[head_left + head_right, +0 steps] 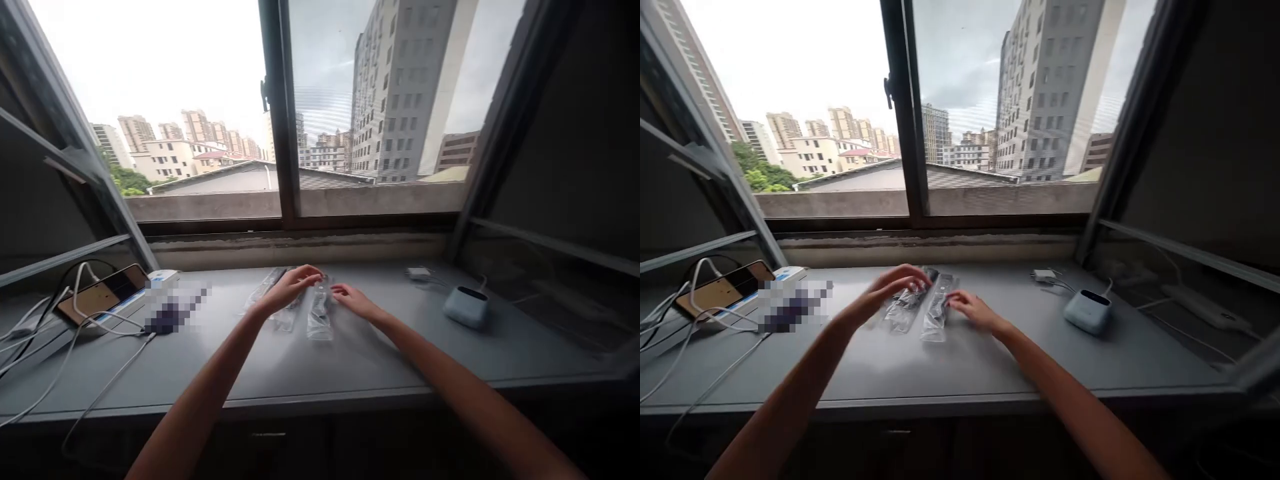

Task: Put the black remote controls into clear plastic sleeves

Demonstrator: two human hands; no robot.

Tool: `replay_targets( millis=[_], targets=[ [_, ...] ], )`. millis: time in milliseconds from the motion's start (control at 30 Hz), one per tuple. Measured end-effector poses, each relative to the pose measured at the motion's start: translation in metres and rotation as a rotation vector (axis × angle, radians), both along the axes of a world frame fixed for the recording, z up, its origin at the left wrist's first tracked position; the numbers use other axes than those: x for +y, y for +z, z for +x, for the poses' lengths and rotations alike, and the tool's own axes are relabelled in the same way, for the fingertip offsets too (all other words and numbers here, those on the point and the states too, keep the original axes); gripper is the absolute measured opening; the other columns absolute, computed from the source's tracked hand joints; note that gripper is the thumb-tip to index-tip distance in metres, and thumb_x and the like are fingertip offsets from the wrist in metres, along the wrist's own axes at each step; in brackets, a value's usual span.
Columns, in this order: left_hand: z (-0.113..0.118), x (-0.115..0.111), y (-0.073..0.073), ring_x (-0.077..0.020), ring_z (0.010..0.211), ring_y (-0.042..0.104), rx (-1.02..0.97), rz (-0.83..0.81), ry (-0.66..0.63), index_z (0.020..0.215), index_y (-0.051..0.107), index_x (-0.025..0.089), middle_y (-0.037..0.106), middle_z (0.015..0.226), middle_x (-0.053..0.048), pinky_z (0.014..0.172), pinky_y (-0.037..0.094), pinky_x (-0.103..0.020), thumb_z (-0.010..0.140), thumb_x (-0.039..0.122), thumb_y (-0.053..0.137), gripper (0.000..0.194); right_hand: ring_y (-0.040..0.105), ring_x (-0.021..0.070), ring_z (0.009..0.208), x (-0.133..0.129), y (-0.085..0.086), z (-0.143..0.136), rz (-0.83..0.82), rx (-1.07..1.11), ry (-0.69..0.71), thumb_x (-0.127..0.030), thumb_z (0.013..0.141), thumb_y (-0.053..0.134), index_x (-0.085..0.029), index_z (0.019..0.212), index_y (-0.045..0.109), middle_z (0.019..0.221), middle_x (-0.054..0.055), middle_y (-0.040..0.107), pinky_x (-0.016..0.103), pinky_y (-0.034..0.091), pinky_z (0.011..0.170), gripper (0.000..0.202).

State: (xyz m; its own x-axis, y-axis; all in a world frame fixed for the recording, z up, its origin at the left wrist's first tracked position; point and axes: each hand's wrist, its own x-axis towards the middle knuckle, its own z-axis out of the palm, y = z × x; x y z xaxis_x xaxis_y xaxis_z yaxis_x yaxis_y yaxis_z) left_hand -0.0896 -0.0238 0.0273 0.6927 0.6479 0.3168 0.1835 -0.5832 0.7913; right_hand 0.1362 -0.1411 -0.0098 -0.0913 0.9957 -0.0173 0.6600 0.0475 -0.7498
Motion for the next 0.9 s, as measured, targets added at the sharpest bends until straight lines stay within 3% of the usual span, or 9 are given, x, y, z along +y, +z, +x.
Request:
replay_targets(
  millis=[67,133,233,400,533,633,733,800,900],
  targets=[
    [0.029,0.024,-0.006,-0.0216,0.1,0.061,0.211,0.09,0.093,0.109,0.066,0.013,0.067,0.109,-0.01,0.09,0.047,-0.031,0.089,0.031,0.053,0.03,0.059,0.0258,0.11,0.046,0.007,-0.009,0.088,-0.111,-0.269,-0.043,0.091,0.051,-0.022,0.108,0.07,0.108,0.01,0.069,0.038,0.044,0.093,0.033],
    [0.059,0.047,-0.018,-0.023,0.104,0.062,0.453,0.184,0.24,0.11,0.066,0.011,0.068,0.109,-0.012,0.094,0.045,-0.03,0.084,0.022,0.057,0.03,0.057,0.031,0.114,0.077,0.006,-0.022,0.095,-0.167,-0.361,-0.036,0.087,0.056,-0.018,0.103,0.072,0.112,0.014,0.069,0.043,0.04,0.095,0.028],
    [0.09,0.067,-0.039,-0.0224,0.116,0.058,0.529,0.293,0.393,0.117,0.063,0.009,0.064,0.119,-0.015,0.1,0.04,-0.027,0.087,0.018,0.052,0.034,0.048,0.0322,0.126,0.102,-0.004,-0.034,0.135,-0.238,-0.453,-0.032,0.087,0.056,-0.017,0.116,0.066,0.128,0.017,0.061,0.048,0.03,0.103,0.034],
    [0.096,0.069,-0.055,-0.0262,0.119,0.057,0.461,0.291,0.591,0.13,0.051,0.002,0.061,0.123,-0.022,0.097,0.042,-0.031,0.093,0.029,0.047,0.046,0.045,0.0273,0.131,0.118,-0.024,-0.027,0.185,-0.228,-0.497,-0.033,0.089,0.052,-0.02,0.136,0.053,0.136,0.014,0.056,0.045,0.025,0.109,0.048],
    [0.088,0.067,-0.056,-0.031,0.115,0.059,0.387,0.173,0.653,0.119,0.06,0.003,0.065,0.114,-0.024,0.095,0.043,-0.035,0.091,0.039,0.051,0.047,0.051,0.026,0.127,0.127,-0.035,-0.017,0.193,-0.128,-0.488,-0.025,0.085,0.055,-0.019,0.138,0.049,0.133,0.013,0.06,0.046,0.021,0.112,0.054],
    [0.088,0.07,-0.055,-0.028,0.095,0.068,0.141,-0.16,0.606,0.117,0.061,0.005,0.07,0.097,-0.018,0.082,0.05,-0.032,0.082,0.034,0.066,0.046,0.053,0.0242,0.125,0.134,-0.041,-0.014,0.23,-0.018,-0.503,-0.023,0.083,0.055,-0.022,0.138,0.049,0.128,0.01,0.064,0.047,0.02,0.114,0.055],
    [0.09,0.075,-0.056,-0.0182,0.061,0.065,-0.131,-0.585,0.409,0.114,0.059,0.007,0.067,0.072,-0.007,0.058,0.051,-0.026,0.073,0.03,0.076,0.05,0.057,0.0227,0.121,0.141,-0.044,-0.011,0.28,0.104,-0.526,-0.021,0.082,0.053,-0.024,0.134,0.052,0.127,0.01,0.064,0.045,0.03,0.11,0.052],
    [0.092,0.078,-0.058,-0.0117,0.049,0.057,-0.214,-0.7,0.285,0.098,0.064,0.008,0.06,0.059,-0.001,0.048,0.045,-0.02,0.07,0.028,0.079,0.037,0.062,0.0209,0.114,0.144,-0.046,-0.009,0.32,0.208,-0.521,-0.018,0.08,0.05,-0.022,0.135,0.05,0.126,0.01,0.065,0.039,0.043,0.101,0.056],
    [0.093,0.08,-0.059,-0.0073,0.042,0.048,-0.196,-0.709,0.216,0.073,0.063,0.011,0.052,0.049,0.003,0.04,0.036,-0.015,0.07,0.028,0.079,0.024,0.069,0.0195,0.094,0.146,-0.05,-0.008,0.415,0.494,-0.484,-0.015,0.074,0.053,-0.021,0.136,0.045,0.124,0.012,0.064,0.035,0.053,0.086,0.063]
  ],
)
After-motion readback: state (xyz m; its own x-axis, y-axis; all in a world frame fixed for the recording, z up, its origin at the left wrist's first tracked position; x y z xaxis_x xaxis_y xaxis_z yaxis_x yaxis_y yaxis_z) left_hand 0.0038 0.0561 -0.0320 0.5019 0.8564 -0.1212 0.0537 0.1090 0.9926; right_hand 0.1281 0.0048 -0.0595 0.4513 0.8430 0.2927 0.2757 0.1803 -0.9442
